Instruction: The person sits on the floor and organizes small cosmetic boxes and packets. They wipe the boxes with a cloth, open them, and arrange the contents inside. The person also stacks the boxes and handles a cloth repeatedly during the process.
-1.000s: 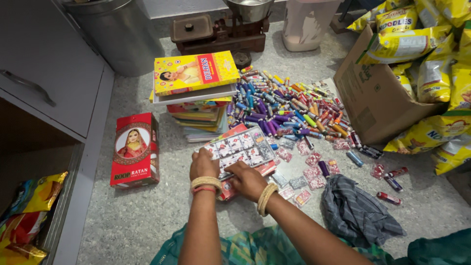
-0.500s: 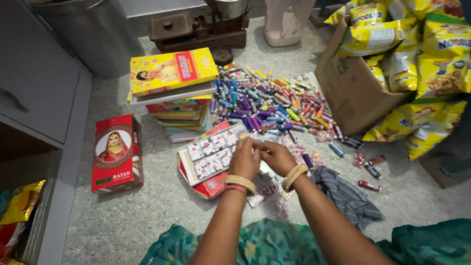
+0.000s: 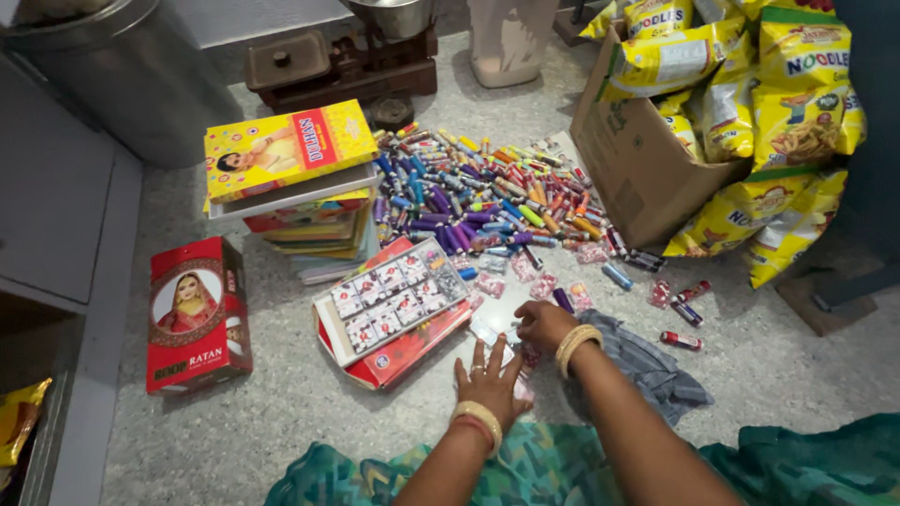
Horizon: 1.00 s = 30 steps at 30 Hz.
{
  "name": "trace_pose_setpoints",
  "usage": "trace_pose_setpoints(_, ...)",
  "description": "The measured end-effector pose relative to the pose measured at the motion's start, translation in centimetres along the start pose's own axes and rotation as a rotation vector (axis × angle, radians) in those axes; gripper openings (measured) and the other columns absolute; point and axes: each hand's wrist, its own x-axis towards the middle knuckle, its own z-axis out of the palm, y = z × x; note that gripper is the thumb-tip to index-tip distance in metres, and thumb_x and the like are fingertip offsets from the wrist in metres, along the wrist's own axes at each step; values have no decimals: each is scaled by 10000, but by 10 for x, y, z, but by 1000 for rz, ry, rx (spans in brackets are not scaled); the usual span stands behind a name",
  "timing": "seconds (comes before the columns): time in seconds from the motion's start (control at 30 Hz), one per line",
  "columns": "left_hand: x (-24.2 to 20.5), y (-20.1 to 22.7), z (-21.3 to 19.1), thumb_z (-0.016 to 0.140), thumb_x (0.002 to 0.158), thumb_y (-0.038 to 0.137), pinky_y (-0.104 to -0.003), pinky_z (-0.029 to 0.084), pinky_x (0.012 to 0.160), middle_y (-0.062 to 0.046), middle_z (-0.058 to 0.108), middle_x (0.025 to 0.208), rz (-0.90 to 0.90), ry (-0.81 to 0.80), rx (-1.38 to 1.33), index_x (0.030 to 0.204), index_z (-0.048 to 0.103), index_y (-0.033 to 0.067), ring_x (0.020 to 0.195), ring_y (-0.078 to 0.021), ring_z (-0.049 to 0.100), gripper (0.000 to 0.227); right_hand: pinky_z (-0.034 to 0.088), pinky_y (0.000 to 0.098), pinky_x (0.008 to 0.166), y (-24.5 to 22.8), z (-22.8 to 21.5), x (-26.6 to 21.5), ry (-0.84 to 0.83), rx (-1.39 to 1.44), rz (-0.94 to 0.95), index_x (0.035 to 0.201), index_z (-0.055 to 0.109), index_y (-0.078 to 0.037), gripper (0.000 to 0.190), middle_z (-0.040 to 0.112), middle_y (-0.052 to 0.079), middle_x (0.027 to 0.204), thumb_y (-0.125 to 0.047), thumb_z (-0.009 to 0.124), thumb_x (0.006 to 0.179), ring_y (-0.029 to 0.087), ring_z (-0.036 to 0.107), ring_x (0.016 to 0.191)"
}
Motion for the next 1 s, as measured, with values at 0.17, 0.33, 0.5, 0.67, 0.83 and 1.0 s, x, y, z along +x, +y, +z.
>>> trace_pose_setpoints(0.17,7,-17,25,646,923,518,-711,105,1147,-83,130,1678,117,214,18,1493,422,199,1534,-390,55,690,580,387,878,-15,6,-4,79,-38,13,1180,716,-157,385,699,118,1084,-230,768,806,279,722,977)
trace_pose_setpoints(0.33,16,-25,40,610,958,494,-664,107,1164,-126,269,1637,253,365,32,1403,524,164,1520,-376,143,561,567,405,875,-24,6,3,114,-7,3,1187,716,-173,356,671,130,1100,-241,739,839,307,700,993)
trace_pose_setpoints(0.5,29,-27,42,608,963,478,-654,120,1182,-154,412,1539,286,410,21,1341,582,128,1503,-367,227,516,558,410,880,-38,1,16,184,12,-6,1155,731,-156,323,702,134,1066,-263,729,850,314,704,980)
trace_pose_setpoints(0.67,46,-30,36,613,958,454,-639,135,1188,-163,452,1508,306,434,18,1333,603,115,1491,-375,262,506,547,434,890,-51,-7,26,253,44,33,1145,735,-150,304,682,152,1100,-287,703,876,339,685,1005)
trace_pose_setpoints(0.83,56,-33,31,620,918,445,-617,141,1177,-168,433,1517,346,546,19,1408,583,110,1480,-384,264,594,508,471,937,-51,-6,30,376,-8,-59,1146,740,-141,312,662,183,1134,-210,707,843,387,632,1076)
trace_pose_setpoints(1.0,55,-27,23,632,942,444,-619,131,1200,-134,393,1578,311,443,14,1391,556,119,1503,-363,256,560,478,476,976,-30,2,25,617,-9,-171,1113,739,-139,314,666,175,1098,-166,726,800,391,603,1075)
